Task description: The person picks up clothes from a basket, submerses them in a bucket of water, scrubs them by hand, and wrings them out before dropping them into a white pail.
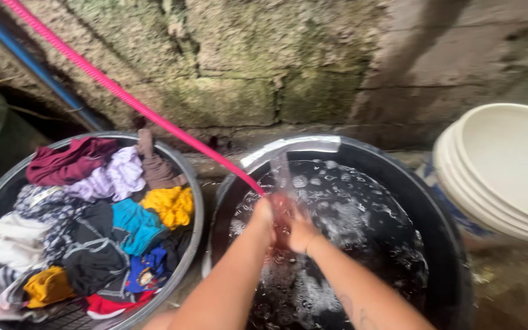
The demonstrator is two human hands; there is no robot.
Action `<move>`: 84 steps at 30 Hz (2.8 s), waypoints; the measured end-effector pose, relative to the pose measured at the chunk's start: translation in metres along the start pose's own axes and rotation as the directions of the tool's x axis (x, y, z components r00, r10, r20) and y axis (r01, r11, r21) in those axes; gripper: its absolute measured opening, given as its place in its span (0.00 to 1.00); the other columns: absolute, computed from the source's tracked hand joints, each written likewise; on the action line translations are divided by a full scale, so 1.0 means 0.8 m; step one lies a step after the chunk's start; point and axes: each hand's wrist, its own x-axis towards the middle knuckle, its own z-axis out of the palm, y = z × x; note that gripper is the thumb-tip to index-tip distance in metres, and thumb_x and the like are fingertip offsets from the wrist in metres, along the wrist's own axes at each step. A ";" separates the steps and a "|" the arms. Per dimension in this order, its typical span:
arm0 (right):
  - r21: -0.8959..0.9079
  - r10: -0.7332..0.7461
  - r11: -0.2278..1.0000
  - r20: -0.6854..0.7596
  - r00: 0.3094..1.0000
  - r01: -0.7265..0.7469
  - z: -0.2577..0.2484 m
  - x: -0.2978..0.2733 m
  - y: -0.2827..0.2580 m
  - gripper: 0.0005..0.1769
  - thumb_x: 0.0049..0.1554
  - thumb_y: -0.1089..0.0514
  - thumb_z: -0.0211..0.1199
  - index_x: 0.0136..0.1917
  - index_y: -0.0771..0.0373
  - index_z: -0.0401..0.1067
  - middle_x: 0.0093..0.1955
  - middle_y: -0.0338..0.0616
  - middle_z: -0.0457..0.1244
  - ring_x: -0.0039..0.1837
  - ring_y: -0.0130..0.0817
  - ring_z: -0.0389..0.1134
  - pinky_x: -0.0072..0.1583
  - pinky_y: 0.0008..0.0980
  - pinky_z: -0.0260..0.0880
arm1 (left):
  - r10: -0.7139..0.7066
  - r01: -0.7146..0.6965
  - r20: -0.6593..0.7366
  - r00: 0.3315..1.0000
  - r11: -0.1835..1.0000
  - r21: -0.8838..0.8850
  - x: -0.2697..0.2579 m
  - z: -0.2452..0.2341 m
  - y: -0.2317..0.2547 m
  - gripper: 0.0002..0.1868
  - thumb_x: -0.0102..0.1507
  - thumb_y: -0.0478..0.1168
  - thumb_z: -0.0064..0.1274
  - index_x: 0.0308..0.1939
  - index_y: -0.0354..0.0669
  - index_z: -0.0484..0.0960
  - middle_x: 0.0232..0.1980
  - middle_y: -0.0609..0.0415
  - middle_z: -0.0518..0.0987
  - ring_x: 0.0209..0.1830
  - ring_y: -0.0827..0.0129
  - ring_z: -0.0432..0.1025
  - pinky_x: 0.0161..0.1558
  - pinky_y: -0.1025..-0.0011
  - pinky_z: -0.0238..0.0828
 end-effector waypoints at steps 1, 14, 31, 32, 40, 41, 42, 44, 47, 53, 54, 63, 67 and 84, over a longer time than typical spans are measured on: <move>0.101 0.204 0.965 0.290 0.935 -0.242 0.005 -0.015 -0.018 0.38 0.50 0.48 0.68 0.74 0.40 0.65 0.69 0.57 0.61 0.71 0.61 0.60 0.70 0.53 0.59 | -0.017 0.017 0.018 1.000 1.000 -0.024 -0.001 0.000 0.001 0.31 0.71 0.63 0.25 0.48 0.49 0.81 0.46 0.52 0.81 0.43 0.60 0.72 0.51 0.50 0.68; 0.903 0.306 -0.104 0.428 0.850 -0.417 -0.224 0.024 -0.070 0.06 0.54 0.65 0.55 0.45 0.61 0.72 0.44 0.44 0.69 0.44 0.32 0.71 0.42 0.32 0.73 | -0.135 0.140 0.168 0.976 0.990 -0.017 -0.036 -0.024 0.028 0.31 0.69 0.61 0.30 0.48 0.44 0.82 0.45 0.45 0.85 0.44 0.55 0.79 0.49 0.57 0.74; 0.062 0.096 0.995 -0.749 0.655 -0.074 -0.284 0.005 -0.147 0.20 0.42 0.43 0.74 0.38 0.59 0.74 0.46 0.50 0.68 0.52 0.48 0.66 0.54 0.44 0.63 | 0.252 0.179 0.911 0.327 0.930 -0.322 -0.089 0.063 0.015 0.43 0.75 0.70 0.34 0.62 0.27 0.75 0.53 0.40 0.80 0.51 0.52 0.75 0.59 0.54 0.73; 0.091 0.104 0.994 -0.779 0.619 -0.053 -0.276 0.003 -0.140 0.15 0.45 0.48 0.74 0.34 0.58 0.74 0.43 0.48 0.69 0.47 0.45 0.67 0.53 0.47 0.64 | 0.224 0.147 0.927 0.301 0.949 -0.278 -0.080 0.066 0.008 0.41 0.79 0.68 0.36 0.62 0.25 0.75 0.52 0.37 0.80 0.49 0.52 0.76 0.55 0.59 0.74; 0.677 0.593 0.708 -0.416 0.689 -0.201 -0.195 -0.008 -0.010 0.18 0.58 0.50 0.68 0.32 0.62 0.72 0.28 0.43 0.63 0.32 0.44 0.63 0.39 0.44 0.64 | 0.217 -0.282 0.284 0.934 0.936 0.212 -0.043 0.059 -0.006 0.29 0.75 0.61 0.35 0.58 0.45 0.82 0.54 0.40 0.83 0.54 0.49 0.76 0.60 0.53 0.71; 0.608 0.662 0.706 -0.383 0.644 -0.363 -0.186 -0.013 0.024 0.17 0.57 0.47 0.68 0.36 0.61 0.74 0.33 0.44 0.66 0.36 0.44 0.67 0.43 0.44 0.67 | 0.323 -0.369 0.180 0.929 0.782 0.503 -0.036 0.050 -0.002 0.30 0.76 0.62 0.34 0.59 0.45 0.83 0.55 0.38 0.82 0.56 0.47 0.75 0.62 0.51 0.70; 0.524 0.724 0.679 -0.359 0.589 -0.515 -0.180 -0.023 0.057 0.17 0.57 0.44 0.69 0.41 0.60 0.75 0.38 0.45 0.68 0.40 0.43 0.70 0.48 0.44 0.70 | 0.463 -0.357 0.102 0.880 0.506 0.785 -0.035 0.040 -0.002 0.31 0.77 0.62 0.34 0.59 0.44 0.84 0.56 0.36 0.82 0.58 0.44 0.75 0.63 0.50 0.69; 0.459 0.752 0.653 -0.298 0.588 -0.603 -0.166 -0.050 0.102 0.22 0.55 0.41 0.70 0.51 0.59 0.73 0.47 0.52 0.66 0.47 0.49 0.69 0.52 0.46 0.69 | 0.544 -0.291 0.066 0.837 0.340 0.894 -0.050 0.025 -0.006 0.32 0.78 0.63 0.33 0.59 0.43 0.85 0.58 0.34 0.82 0.59 0.42 0.74 0.65 0.49 0.68; 0.245 0.762 0.645 -0.136 0.633 -0.724 -0.120 -0.082 0.103 0.31 0.55 0.37 0.67 0.67 0.47 0.67 0.62 0.58 0.59 0.60 0.54 0.64 0.62 0.47 0.67 | 0.509 -0.102 0.051 0.859 0.073 0.992 -0.093 0.011 -0.035 0.31 0.72 0.62 0.36 0.76 0.58 0.63 0.75 0.35 0.64 0.72 0.44 0.65 0.71 0.45 0.57; 0.051 0.597 0.801 0.000 0.802 -0.596 -0.028 -0.136 0.102 0.33 0.60 0.41 0.61 0.76 0.40 0.61 0.76 0.58 0.46 0.71 0.58 0.54 0.68 0.52 0.57 | -0.073 -0.105 0.075 0.994 -0.736 0.669 -0.091 -0.007 -0.062 0.34 0.70 0.57 0.38 0.81 0.73 0.48 0.87 0.49 0.31 0.86 0.50 0.35 0.77 0.28 0.26; 0.079 0.603 0.792 0.057 0.796 -0.606 -0.019 -0.145 0.107 0.31 0.59 0.42 0.61 0.75 0.40 0.63 0.75 0.56 0.48 0.71 0.55 0.56 0.68 0.50 0.59 | -0.091 -0.090 0.039 0.995 -0.661 0.745 -0.086 -0.017 -0.064 0.37 0.70 0.53 0.40 0.82 0.64 0.45 0.86 0.51 0.32 0.86 0.51 0.31 0.76 0.30 0.24; -0.071 0.617 0.756 0.409 0.672 -0.651 -0.127 -0.069 0.074 0.24 0.51 0.60 0.69 0.60 0.39 0.78 0.56 0.43 0.70 0.54 0.43 0.73 0.59 0.42 0.72 | 0.114 -0.098 0.119 0.986 -0.173 0.980 -0.078 -0.002 -0.017 0.55 0.58 0.61 0.56 0.84 0.53 0.46 0.71 0.45 0.75 0.71 0.56 0.71 0.68 0.62 0.68; 0.387 0.397 0.805 0.215 0.892 -0.451 -0.271 -0.017 0.000 0.11 0.50 0.57 0.72 0.48 0.56 0.82 0.43 0.47 0.72 0.46 0.42 0.74 0.53 0.38 0.74 | 0.426 -0.764 0.666 0.612 0.099 0.638 -0.084 0.005 -0.025 0.75 0.39 0.43 0.84 0.79 0.44 0.45 0.69 0.36 0.65 0.67 0.51 0.64 0.64 0.58 0.60; 0.709 0.268 -0.496 0.674 0.689 -0.501 -0.305 -0.105 -0.004 0.32 0.66 0.35 0.46 0.69 0.61 0.66 0.61 0.56 0.66 0.62 0.49 0.67 0.63 0.54 0.67 | 0.180 -0.782 0.982 -0.052 -0.619 0.072 -0.294 0.129 -0.008 0.15 0.52 0.43 0.68 0.42 0.47 0.87 0.42 0.50 0.82 0.50 0.52 0.74 0.51 0.57 0.72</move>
